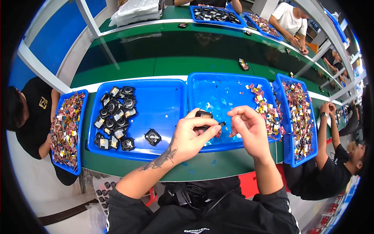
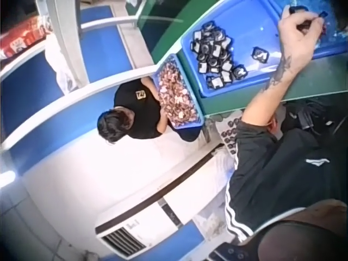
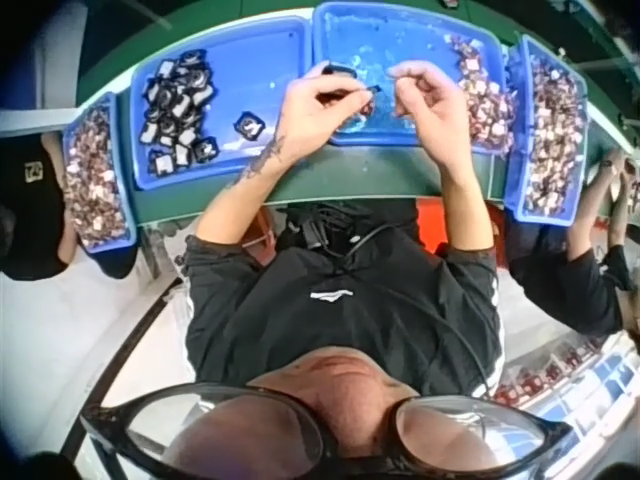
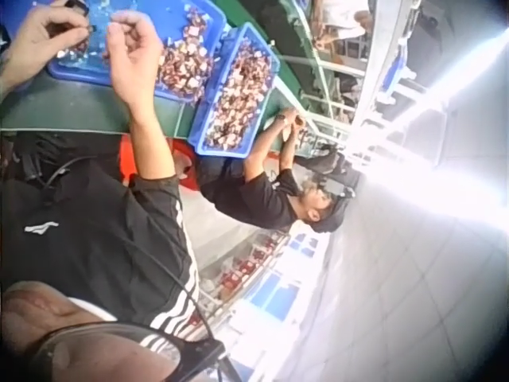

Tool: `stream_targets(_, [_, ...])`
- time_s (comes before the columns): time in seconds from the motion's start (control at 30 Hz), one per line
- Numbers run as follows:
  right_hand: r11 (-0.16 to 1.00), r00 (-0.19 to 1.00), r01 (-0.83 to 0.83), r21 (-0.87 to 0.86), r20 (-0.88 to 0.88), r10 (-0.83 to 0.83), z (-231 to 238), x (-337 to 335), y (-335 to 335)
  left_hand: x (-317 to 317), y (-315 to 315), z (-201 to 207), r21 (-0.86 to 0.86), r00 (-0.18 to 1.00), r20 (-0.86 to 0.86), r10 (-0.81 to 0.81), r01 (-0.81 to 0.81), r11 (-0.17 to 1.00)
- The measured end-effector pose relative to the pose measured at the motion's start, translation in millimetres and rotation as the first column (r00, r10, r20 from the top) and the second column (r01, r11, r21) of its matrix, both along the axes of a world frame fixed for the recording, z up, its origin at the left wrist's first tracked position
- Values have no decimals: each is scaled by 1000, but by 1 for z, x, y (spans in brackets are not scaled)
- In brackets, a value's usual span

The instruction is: Manually assemble small electronic components (possibly watch frames) by snapping parts together at a factory workbench.

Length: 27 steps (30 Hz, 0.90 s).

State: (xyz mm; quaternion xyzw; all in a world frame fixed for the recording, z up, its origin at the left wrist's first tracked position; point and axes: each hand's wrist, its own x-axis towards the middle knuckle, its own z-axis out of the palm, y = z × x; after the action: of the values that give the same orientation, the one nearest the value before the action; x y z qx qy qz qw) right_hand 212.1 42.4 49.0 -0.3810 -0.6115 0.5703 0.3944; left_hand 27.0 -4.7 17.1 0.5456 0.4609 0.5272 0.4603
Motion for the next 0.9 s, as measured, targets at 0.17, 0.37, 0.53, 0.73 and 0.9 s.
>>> stream_targets(0.17, [985,987,-157,-67,9,158,0,4,4,3,-2,2,10,999,-43,26,-26,1000])
stream_targets(0.37, [906,942,-335,-257,-66,329,5,5,2,-2,-1,2,66,998,-68,-2,7,998])
stream_targets(0.53, [943,879,-94,320,472,-72,-19,-4,10,-2,1,6,77,995,-100,-11,19,997])
stream_targets(0.73, [908,919,-6,420,360,-160,-10,5,6,1,2,-1,2,994,89,64,-65,998])
stream_targets(0.9, [930,993,0,368,110,-44,-14,-12,-6,5,-1,-8,17,993,116,-32,30,999])
